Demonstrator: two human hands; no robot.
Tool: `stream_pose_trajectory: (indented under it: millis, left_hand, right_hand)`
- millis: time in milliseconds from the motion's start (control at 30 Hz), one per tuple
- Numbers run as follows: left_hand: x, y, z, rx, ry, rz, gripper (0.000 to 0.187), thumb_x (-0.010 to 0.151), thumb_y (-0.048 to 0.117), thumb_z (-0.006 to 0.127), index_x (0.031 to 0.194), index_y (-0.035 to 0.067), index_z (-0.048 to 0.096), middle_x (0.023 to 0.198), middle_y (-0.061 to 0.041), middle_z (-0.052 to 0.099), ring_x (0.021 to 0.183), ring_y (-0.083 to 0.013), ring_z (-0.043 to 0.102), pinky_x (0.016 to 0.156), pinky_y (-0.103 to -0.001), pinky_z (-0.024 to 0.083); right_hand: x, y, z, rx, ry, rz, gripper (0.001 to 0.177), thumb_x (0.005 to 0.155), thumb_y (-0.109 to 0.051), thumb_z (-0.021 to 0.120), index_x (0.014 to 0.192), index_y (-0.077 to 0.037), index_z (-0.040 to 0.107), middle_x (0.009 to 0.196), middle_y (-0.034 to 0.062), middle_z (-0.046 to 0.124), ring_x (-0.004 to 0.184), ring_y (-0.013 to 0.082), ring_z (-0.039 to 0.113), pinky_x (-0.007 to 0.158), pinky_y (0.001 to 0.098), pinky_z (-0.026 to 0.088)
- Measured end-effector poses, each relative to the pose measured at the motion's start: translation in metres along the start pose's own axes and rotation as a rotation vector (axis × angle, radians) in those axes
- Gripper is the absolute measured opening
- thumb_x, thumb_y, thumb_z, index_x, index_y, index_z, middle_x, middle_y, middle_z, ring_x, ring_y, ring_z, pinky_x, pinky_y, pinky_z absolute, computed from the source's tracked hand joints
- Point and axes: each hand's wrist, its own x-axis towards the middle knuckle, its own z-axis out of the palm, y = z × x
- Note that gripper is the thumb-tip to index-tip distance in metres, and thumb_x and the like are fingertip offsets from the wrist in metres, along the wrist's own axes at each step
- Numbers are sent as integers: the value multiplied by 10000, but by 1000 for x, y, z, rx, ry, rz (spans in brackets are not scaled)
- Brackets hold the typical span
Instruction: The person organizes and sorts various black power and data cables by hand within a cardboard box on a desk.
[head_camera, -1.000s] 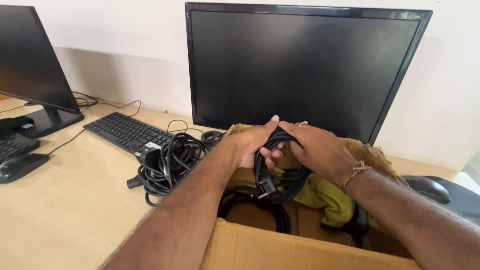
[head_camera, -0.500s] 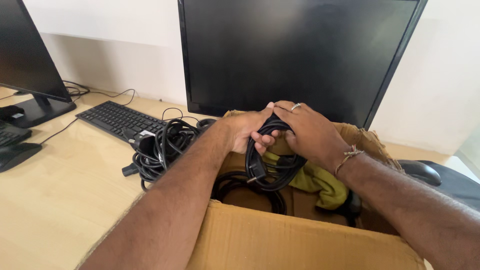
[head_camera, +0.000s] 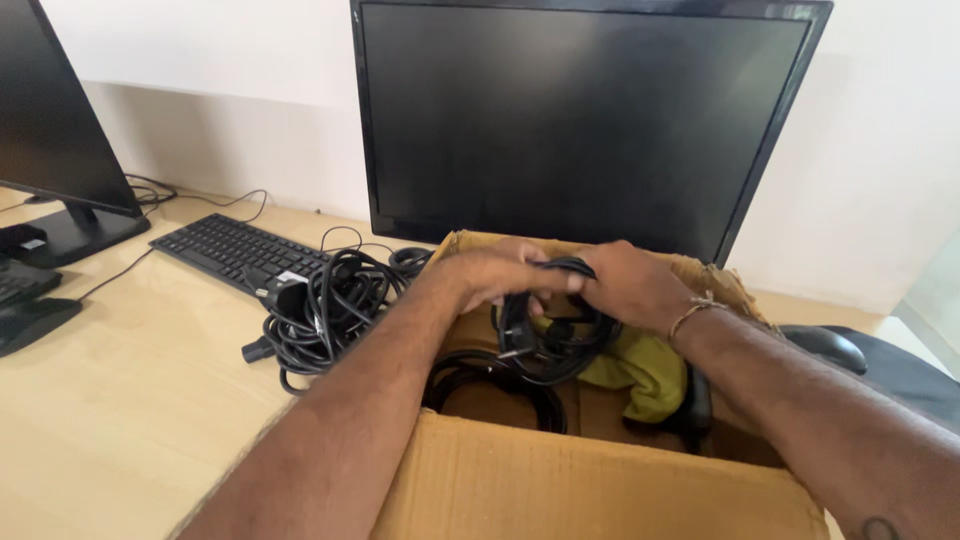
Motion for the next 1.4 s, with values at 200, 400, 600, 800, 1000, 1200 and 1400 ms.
stream_pose_trajectory:
  millis: [200, 400, 600, 800, 1000, 1200, 1400]
  left_hand:
    - [9, -11, 1, 140, -92, -36, 295, 917, 273, 702, 1170, 121, 712, 1009, -11, 759, 957, -144, 704, 905, -352, 556]
    - [6, -8, 6, 220, -86, -36, 252, 984, 276, 615, 1146, 108, 710, 1012, -47, 756, 960, -165, 692, 917, -407, 528]
    - [12, -13, 2, 13, -10, 115, 299, 1036, 318, 524, 1079, 61, 671, 973, -46, 760, 912, -155, 720, 955, -393, 553]
    - [8, -11, 1, 37, -20, 170, 404, 1050, 372, 468, 1101, 39, 692, 957, -92, 760, 998, -202, 699, 1077, -426, 466]
    - [-4, -1, 5, -58, 47, 151, 413, 1038, 387, 483, 1312, 78, 493, 1055, -78, 738, 1225, -175, 565, 1163, -445, 337]
    - [-5, 4, 5, -115, 5, 234, 413, 1019, 344, 538, 1271, 19, 563, 978, -100, 734, 1027, -212, 657, 982, -396, 503]
    - [-5, 5, 6, -305, -224, 272, 391, 949, 289, 663, 1220, 16, 590, 932, -100, 734, 878, -172, 719, 826, -318, 600]
  right_hand:
    - [13, 27, 10, 249, -386, -4, 275, 881, -37, 575, 1088, -96, 746, 953, 45, 776, 971, 172, 719, 951, 332, 527]
    - [14, 24, 13, 464, -551, 109, 222, 829, 7, 676, 1033, -45, 747, 925, 29, 754, 985, 168, 694, 1009, 314, 494]
    - [1, 12, -12, 795, -420, 18, 313, 752, -92, 823, 1055, -125, 752, 937, -4, 701, 996, 146, 652, 1012, 334, 472]
    - [-2, 14, -12, 812, -288, 111, 338, 911, -393, 672, 1014, -79, 742, 869, 44, 749, 916, 168, 700, 962, 325, 524]
    - [10, 18, -5, 504, -32, 319, 803, 993, -700, 419, 909, 34, 733, 794, 120, 661, 815, 221, 662, 829, 395, 539]
    - [17, 26, -2, 730, 33, 319, 721, 947, -659, 443, 925, 3, 729, 806, 96, 675, 797, 226, 624, 796, 428, 514]
    - [22, 44, 2, 945, 56, 440, 720, 1010, -593, 371, 953, 23, 740, 973, 180, 729, 948, 282, 634, 977, 447, 475]
